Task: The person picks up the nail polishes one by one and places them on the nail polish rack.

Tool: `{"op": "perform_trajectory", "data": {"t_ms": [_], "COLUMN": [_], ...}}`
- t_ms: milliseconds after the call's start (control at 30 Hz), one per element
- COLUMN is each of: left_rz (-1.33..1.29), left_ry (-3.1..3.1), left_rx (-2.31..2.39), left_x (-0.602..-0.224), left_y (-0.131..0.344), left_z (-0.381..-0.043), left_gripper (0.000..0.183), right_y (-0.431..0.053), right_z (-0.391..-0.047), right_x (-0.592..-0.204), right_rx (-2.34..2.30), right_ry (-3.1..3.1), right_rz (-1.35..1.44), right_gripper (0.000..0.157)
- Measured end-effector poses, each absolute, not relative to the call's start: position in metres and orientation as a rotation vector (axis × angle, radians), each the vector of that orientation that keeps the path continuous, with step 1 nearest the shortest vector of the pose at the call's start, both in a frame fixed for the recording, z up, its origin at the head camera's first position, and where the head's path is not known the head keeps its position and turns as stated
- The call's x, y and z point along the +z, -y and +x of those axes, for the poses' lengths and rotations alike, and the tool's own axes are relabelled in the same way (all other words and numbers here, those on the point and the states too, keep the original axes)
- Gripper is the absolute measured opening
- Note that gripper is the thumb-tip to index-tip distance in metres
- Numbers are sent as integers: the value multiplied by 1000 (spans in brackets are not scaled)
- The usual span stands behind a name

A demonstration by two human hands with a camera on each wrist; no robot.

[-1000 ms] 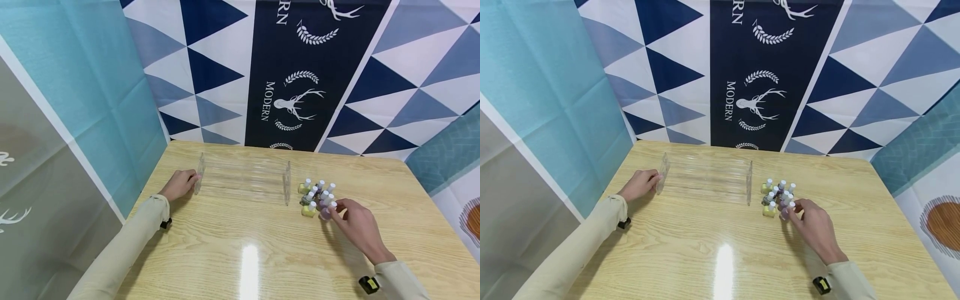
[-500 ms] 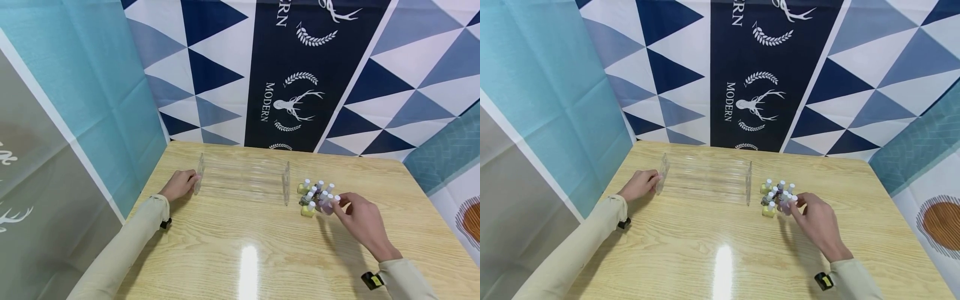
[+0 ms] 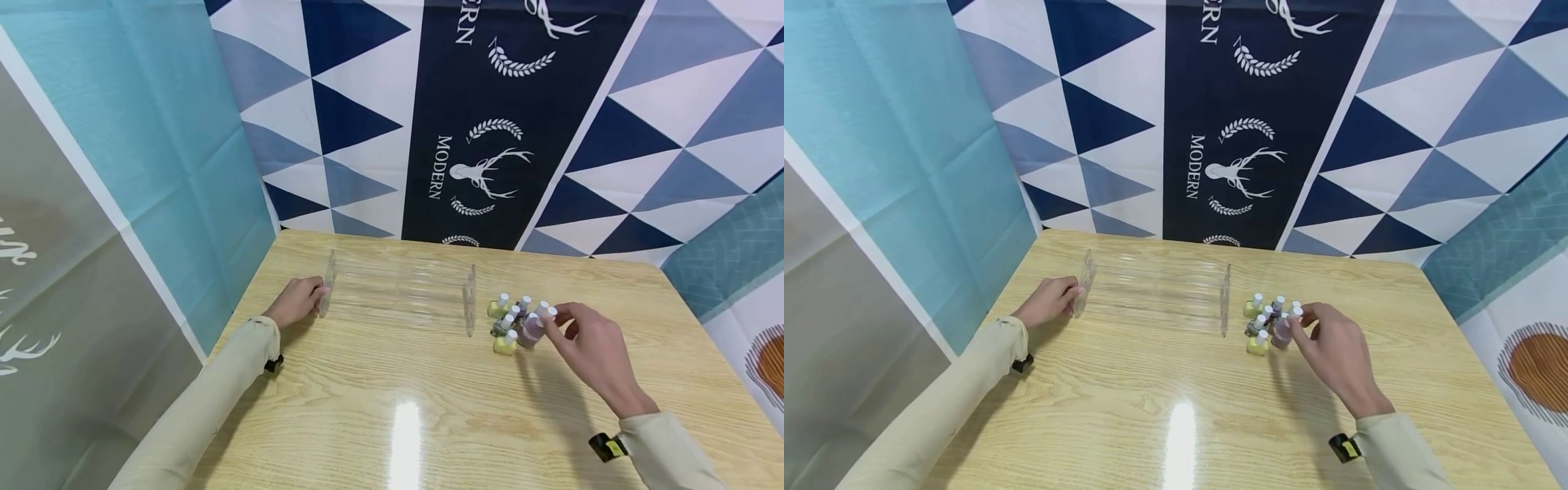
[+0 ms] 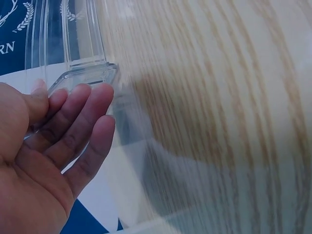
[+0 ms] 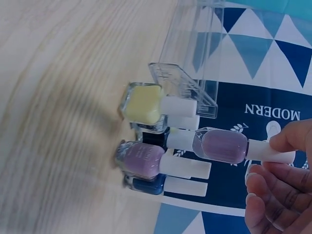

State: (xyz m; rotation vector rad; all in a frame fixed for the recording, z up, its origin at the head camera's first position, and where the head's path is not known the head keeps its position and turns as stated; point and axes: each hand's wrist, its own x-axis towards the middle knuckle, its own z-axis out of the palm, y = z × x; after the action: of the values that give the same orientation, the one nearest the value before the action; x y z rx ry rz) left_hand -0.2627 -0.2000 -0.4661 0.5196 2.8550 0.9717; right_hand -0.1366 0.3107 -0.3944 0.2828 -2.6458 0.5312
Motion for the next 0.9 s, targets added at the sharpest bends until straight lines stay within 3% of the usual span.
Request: {"op": "perform_trajectory", "data": {"t_ms": [900], "left_rz": [457], "left_ry": [-2815], "left_rx": [1086], "left_x": [-467], "left_y": [201], "left_z": [-263], "left_gripper": [24], "right_y": [-280], "right_z": [-162], "right_x": [-383], "right_rx": [569], "right_ry": [2639], "right_rz": [369], "right_gripper": [23]}}
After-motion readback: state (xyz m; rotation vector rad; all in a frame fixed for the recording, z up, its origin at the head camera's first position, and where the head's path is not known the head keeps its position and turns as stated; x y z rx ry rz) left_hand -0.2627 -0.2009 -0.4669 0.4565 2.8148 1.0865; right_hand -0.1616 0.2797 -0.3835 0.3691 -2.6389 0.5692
